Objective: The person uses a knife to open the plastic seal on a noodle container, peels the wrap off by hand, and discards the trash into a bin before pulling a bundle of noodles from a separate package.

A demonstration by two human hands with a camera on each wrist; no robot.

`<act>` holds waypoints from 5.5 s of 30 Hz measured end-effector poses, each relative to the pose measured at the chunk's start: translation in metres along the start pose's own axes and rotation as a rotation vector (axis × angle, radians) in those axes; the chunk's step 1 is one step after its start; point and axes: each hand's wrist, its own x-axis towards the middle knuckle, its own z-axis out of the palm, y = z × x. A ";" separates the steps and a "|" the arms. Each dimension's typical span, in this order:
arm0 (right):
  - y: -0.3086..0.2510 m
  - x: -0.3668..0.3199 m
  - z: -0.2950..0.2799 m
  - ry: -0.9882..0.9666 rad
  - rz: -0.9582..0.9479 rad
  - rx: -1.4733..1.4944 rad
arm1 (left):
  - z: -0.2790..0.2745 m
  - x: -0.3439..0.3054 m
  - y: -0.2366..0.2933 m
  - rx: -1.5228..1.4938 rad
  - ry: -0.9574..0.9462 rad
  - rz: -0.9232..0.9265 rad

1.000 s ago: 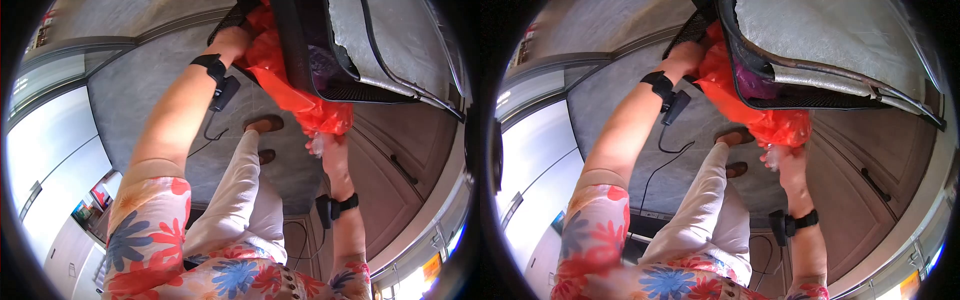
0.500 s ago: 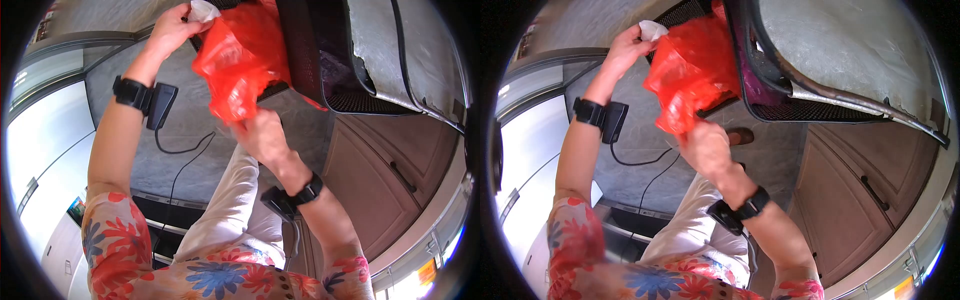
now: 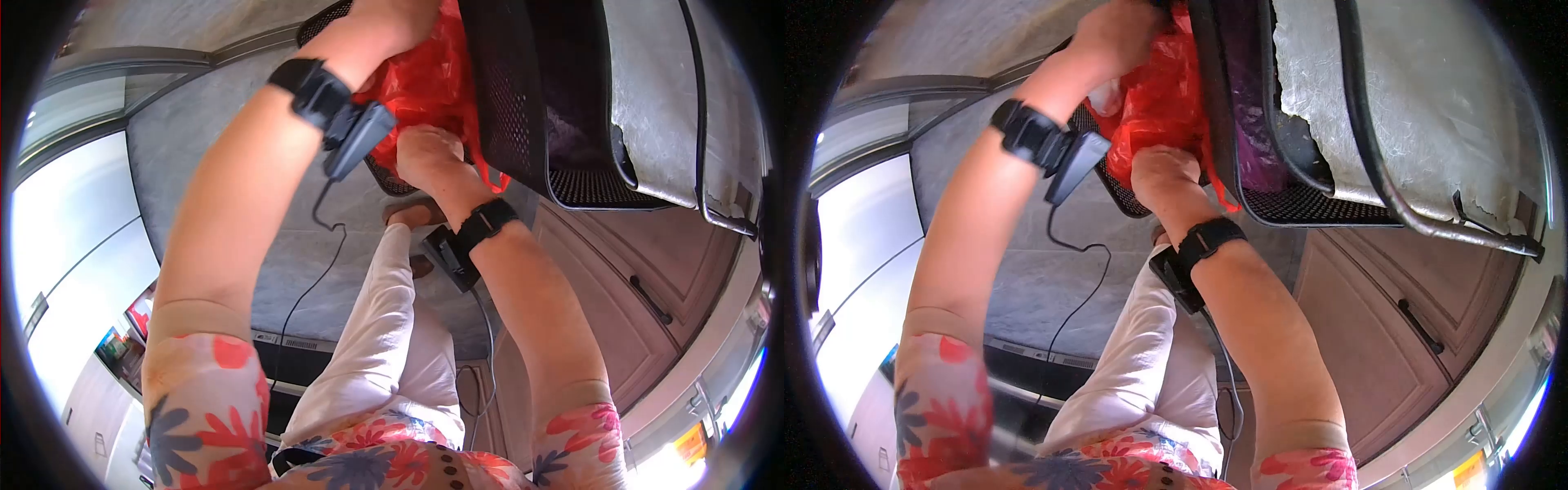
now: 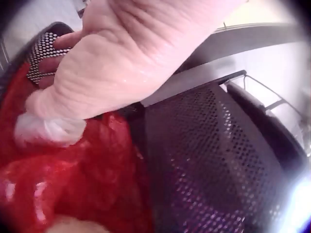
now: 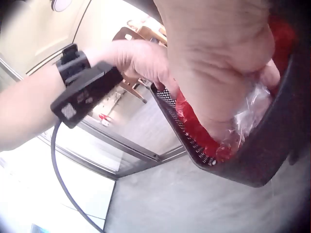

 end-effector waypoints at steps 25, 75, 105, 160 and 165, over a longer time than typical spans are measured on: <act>0.021 0.024 0.039 0.482 -0.017 0.171 | -0.040 -0.122 -0.044 -1.118 0.224 -0.428; 0.046 -0.128 0.085 0.430 -0.073 1.613 | 0.047 -0.200 0.048 -1.193 0.090 -0.433; 0.036 -0.130 0.086 0.787 -0.171 1.019 | 0.096 -0.028 0.003 -0.207 0.003 0.234; 0.058 -0.216 0.131 0.536 -0.310 0.803 | 0.039 -0.027 -0.033 -0.385 -0.329 -0.205; 0.078 -0.261 0.192 0.489 -0.136 0.906 | 0.065 0.008 -0.066 -0.190 -0.199 -0.133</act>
